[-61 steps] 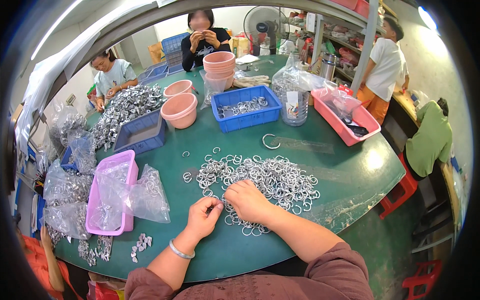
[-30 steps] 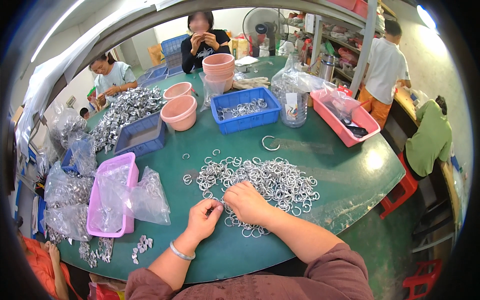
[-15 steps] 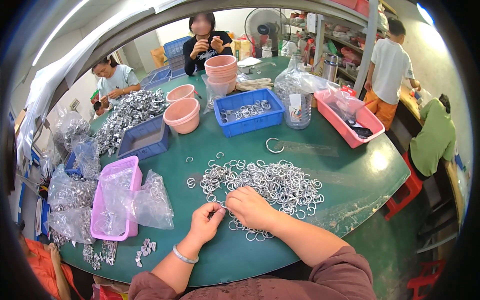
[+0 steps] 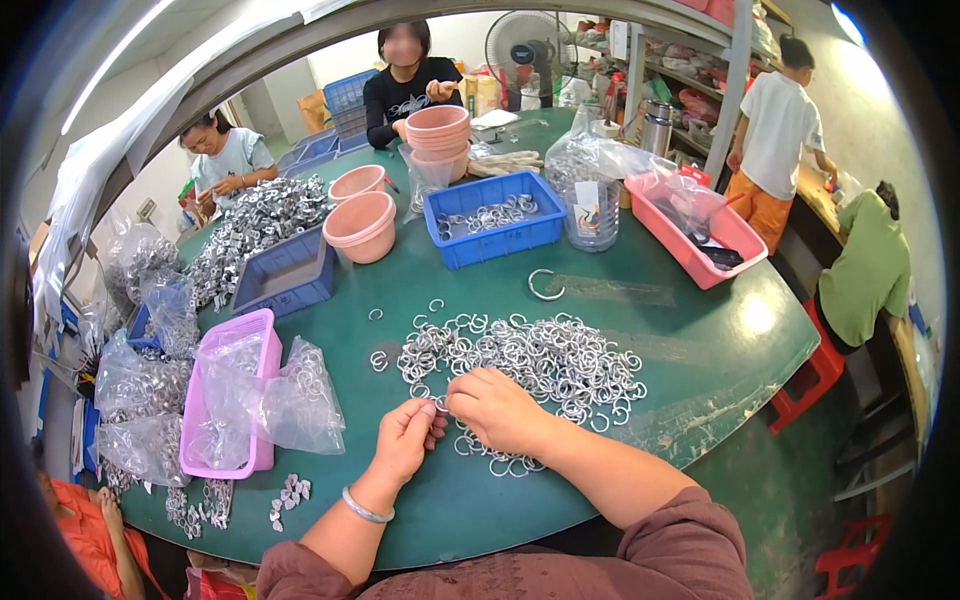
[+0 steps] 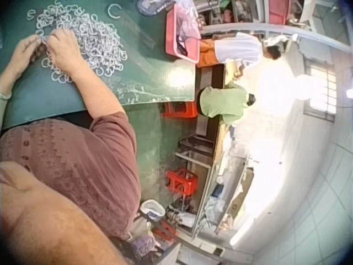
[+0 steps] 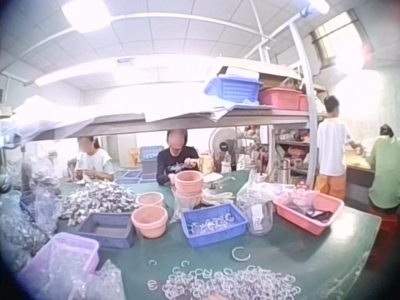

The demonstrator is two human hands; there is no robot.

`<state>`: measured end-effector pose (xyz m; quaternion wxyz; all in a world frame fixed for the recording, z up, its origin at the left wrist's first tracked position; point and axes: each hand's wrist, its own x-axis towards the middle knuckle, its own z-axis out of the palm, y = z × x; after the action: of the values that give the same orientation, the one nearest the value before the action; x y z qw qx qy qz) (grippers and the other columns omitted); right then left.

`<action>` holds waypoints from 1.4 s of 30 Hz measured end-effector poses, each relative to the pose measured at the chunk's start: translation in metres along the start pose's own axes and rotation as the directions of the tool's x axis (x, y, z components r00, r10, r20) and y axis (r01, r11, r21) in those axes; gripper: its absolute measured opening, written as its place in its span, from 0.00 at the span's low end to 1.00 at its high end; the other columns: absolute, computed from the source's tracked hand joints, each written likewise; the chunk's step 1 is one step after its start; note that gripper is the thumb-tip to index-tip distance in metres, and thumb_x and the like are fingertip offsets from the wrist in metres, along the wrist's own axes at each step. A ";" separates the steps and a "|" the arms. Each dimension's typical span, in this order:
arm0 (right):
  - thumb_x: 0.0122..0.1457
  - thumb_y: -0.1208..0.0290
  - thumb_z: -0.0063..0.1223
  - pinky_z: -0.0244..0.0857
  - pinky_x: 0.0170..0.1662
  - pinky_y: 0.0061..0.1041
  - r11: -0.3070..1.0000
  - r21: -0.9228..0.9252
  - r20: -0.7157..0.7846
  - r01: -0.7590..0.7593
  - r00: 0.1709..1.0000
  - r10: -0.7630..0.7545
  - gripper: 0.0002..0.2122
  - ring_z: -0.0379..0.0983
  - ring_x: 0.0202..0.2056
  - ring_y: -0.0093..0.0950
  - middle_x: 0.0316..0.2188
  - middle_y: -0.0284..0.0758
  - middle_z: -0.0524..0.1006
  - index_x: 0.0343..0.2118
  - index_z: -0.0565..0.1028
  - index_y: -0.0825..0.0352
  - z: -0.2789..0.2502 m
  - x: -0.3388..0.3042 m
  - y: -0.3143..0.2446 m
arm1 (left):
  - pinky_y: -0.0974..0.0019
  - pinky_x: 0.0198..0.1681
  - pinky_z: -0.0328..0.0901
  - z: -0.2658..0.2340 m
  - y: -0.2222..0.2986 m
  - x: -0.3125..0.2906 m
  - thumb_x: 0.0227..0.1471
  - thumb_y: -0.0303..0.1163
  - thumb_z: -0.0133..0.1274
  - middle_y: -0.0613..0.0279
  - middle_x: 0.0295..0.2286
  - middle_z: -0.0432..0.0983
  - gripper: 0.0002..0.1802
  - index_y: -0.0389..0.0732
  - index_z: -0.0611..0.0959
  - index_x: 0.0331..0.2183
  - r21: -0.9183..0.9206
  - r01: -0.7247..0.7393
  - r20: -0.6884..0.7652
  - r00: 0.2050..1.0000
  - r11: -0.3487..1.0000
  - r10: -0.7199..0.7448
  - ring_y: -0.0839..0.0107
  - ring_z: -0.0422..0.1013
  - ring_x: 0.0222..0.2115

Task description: The person assembles metal rings at a workbench by picking them from a pile and linking them together by hand.

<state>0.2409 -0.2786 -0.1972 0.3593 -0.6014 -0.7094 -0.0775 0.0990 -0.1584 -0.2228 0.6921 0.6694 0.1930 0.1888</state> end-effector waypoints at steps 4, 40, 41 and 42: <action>0.45 0.78 0.53 0.61 0.41 0.31 1.000 0.004 0.021 -0.004 1.000 0.004 0.09 0.67 0.37 0.35 0.35 0.35 0.71 0.32 0.72 0.65 -0.002 0.001 -0.002 | 0.80 0.22 0.60 -0.002 0.001 -0.001 0.57 0.32 0.42 0.67 0.23 0.73 0.12 0.37 0.77 0.31 -0.053 0.036 0.010 0.999 0.998 -0.035 0.83 0.65 0.21; 0.45 0.74 0.57 0.61 0.41 0.32 0.993 0.076 -0.045 -0.093 0.994 0.097 0.09 0.68 0.37 0.35 0.34 0.36 0.71 0.31 0.71 0.66 0.000 -0.001 0.000 | 0.80 0.22 0.60 0.000 -0.002 -0.001 0.56 0.31 0.47 0.69 0.24 0.73 0.09 0.37 0.78 0.32 -0.003 -0.032 0.034 0.999 0.999 0.032 0.84 0.65 0.22; 0.45 0.74 0.57 0.61 0.41 0.32 0.993 0.079 -0.047 -0.092 0.994 0.095 0.09 0.68 0.38 0.35 0.34 0.36 0.71 0.31 0.71 0.66 0.000 -0.001 0.001 | 0.80 0.22 0.60 0.000 -0.003 -0.001 0.56 0.31 0.47 0.69 0.24 0.73 0.09 0.37 0.78 0.32 -0.002 -0.032 0.035 0.999 0.999 0.032 0.84 0.65 0.22; 0.45 0.74 0.57 0.61 0.41 0.32 0.993 0.081 -0.049 -0.090 0.994 0.094 0.09 0.68 0.38 0.35 0.34 0.36 0.71 0.31 0.71 0.66 0.000 -0.001 0.001 | 0.80 0.23 0.61 0.000 -0.003 -0.001 0.56 0.31 0.47 0.69 0.24 0.73 0.08 0.37 0.78 0.32 0.000 -0.026 0.035 0.999 1.000 0.026 0.84 0.65 0.22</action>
<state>0.2420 -0.2795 -0.1981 0.4045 -0.6166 -0.6737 -0.0488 0.0979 -0.1587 -0.2255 0.6926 0.6754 0.1722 0.1859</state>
